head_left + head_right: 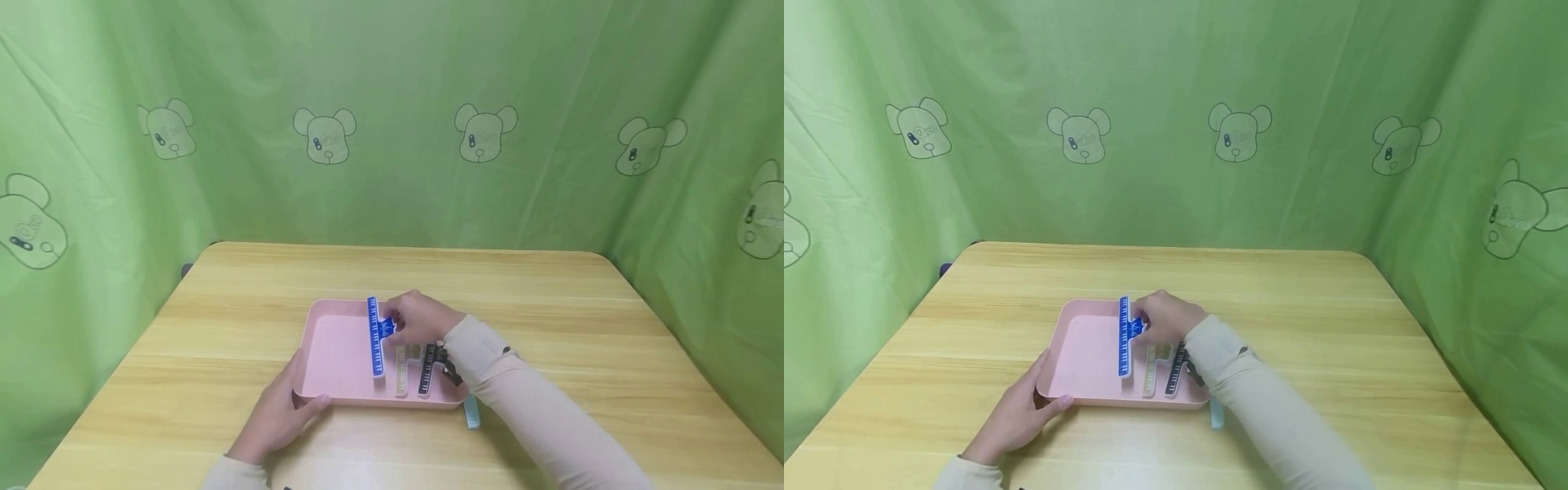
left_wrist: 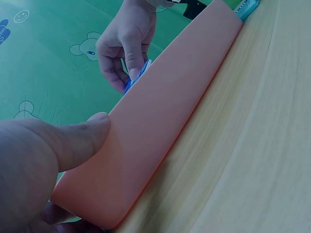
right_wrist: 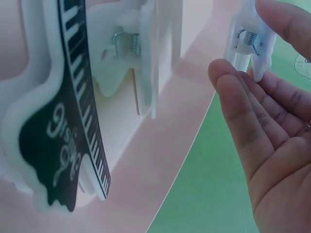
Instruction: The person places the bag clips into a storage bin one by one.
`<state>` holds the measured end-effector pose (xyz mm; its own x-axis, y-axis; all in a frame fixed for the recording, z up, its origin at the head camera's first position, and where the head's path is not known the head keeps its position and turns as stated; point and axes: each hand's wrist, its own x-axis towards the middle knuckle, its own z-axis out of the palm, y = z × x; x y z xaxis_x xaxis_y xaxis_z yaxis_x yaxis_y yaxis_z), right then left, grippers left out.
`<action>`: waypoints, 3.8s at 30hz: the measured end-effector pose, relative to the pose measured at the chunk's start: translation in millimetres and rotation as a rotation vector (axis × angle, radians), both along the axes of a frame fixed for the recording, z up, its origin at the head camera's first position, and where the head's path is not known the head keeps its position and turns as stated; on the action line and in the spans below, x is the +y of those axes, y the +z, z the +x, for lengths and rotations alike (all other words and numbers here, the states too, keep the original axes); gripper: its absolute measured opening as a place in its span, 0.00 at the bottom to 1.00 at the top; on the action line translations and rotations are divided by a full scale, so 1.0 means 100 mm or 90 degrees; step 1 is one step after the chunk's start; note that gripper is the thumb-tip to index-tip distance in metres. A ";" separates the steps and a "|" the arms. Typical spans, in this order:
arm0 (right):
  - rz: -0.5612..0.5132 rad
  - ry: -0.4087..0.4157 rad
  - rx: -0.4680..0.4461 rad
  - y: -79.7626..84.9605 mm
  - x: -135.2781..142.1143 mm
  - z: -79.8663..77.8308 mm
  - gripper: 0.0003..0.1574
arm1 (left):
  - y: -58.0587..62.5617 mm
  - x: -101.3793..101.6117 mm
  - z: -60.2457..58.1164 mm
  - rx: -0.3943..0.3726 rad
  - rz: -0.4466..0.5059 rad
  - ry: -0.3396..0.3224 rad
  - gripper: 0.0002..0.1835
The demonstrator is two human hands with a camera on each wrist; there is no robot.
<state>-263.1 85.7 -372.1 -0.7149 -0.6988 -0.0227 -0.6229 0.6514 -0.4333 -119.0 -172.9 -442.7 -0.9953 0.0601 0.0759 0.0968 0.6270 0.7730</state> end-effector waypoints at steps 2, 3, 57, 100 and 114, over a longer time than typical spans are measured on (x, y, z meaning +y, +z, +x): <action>0.009 -0.002 -0.004 0.00 -0.01 0.00 0.19 | 0.00 0.00 0.00 0.000 0.000 0.001 0.50; 0.016 -0.003 -0.006 -0.01 -0.02 0.00 0.19 | 0.01 0.00 0.00 0.000 0.000 0.001 0.50; 0.116 -0.012 0.025 -0.22 -0.14 0.05 0.22 | 0.03 0.02 0.00 -0.018 -0.018 0.008 0.51; 0.125 -0.015 0.018 -0.19 -0.15 0.08 0.27 | 0.03 0.02 0.00 0.000 0.008 0.001 0.50; 0.124 -0.065 0.004 -0.13 -0.04 0.04 0.27 | 0.04 0.03 0.01 -0.001 0.007 0.007 0.50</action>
<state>-258.7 81.4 -385.1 -0.7824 -0.6055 -0.1459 -0.5515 0.7823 -0.2896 -118.1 -170.2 -438.6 -0.9961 0.0482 0.0741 0.0881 0.6196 0.7799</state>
